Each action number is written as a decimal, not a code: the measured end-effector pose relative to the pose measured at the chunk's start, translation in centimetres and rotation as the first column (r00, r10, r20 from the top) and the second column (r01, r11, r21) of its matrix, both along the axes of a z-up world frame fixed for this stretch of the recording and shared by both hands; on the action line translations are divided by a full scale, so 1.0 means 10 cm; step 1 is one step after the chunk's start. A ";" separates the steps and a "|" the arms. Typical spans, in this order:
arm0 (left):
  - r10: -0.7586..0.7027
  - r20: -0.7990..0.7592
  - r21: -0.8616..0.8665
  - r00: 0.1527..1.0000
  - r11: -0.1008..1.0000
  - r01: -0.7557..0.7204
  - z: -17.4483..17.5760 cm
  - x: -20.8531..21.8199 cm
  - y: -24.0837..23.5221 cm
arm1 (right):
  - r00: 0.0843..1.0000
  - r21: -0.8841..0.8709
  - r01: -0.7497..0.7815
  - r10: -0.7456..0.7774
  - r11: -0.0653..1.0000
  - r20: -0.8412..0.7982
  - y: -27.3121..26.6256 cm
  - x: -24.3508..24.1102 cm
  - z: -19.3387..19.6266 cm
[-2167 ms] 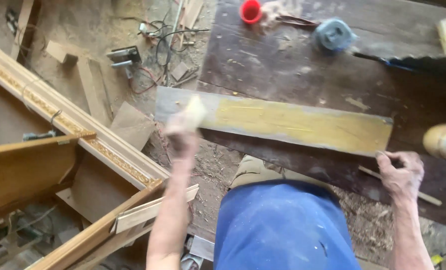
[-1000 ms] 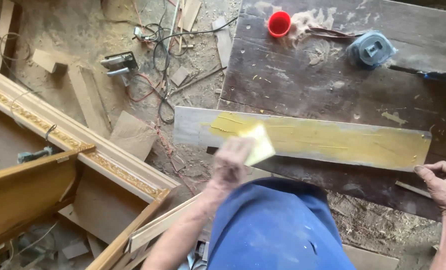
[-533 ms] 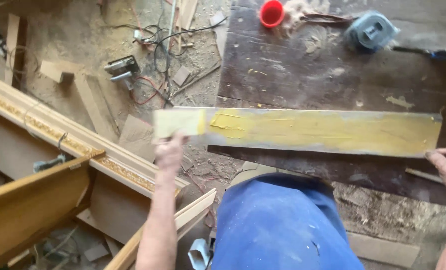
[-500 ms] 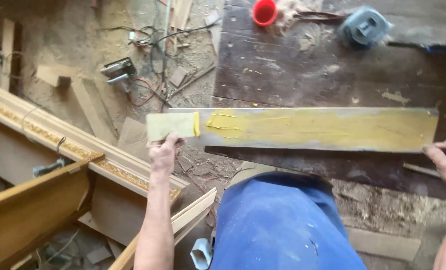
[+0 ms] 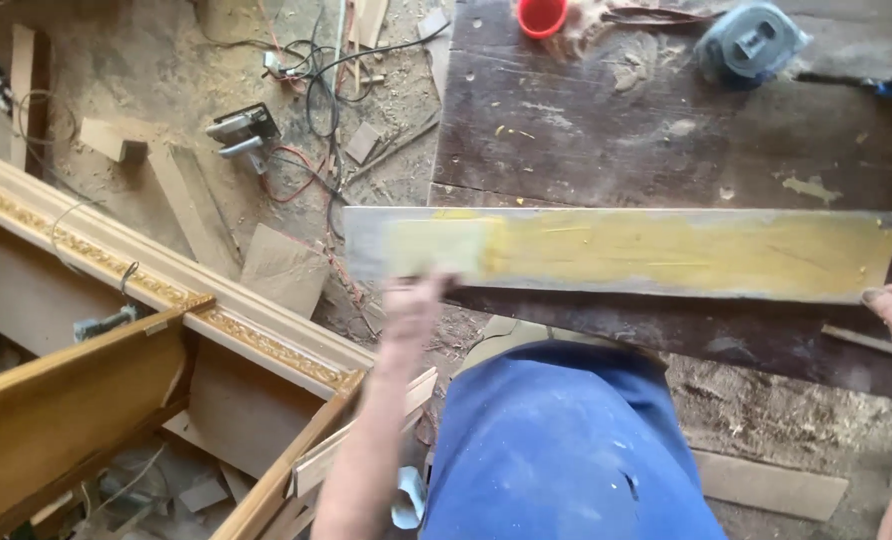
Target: Applying and spreading wood filler onto a wooden board using a stick and a spreader block on a workbench.
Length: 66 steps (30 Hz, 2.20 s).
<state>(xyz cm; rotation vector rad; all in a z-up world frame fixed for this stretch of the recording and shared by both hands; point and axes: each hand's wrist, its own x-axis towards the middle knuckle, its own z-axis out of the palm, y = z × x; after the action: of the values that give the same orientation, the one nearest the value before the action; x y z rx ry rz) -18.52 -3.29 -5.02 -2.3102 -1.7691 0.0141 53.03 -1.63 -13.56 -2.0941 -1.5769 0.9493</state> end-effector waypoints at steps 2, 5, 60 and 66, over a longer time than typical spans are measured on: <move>0.578 0.715 -0.699 -0.394 0.589 -0.405 1.12 -0.30 0.39 | 0.998 -0.020 0.047 -0.048 0.999 -0.047 -0.04 -0.06 0.03; 0.531 0.760 -0.635 -0.375 0.729 -0.256 1.02 -0.48 0.32 | 0.998 -0.001 0.051 -0.051 0.999 -0.034 -0.04 -0.03 -0.03; -0.196 0.543 0.072 0.816 0.980 0.187 0.63 0.58 0.44 | 0.784 0.554 -0.586 0.587 0.592 0.201 0.44 -4.63 1.25; -0.226 0.480 0.088 0.848 0.974 0.210 0.70 0.54 0.34 | 0.793 0.579 -0.584 0.552 0.569 0.256 0.33 -4.68 1.27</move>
<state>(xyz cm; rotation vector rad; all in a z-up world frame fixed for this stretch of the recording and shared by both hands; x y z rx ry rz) -13.09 0.11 2.02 -2.6410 -1.6635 -0.6926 6.23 1.67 -0.82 -1.1374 -2.2663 0.3994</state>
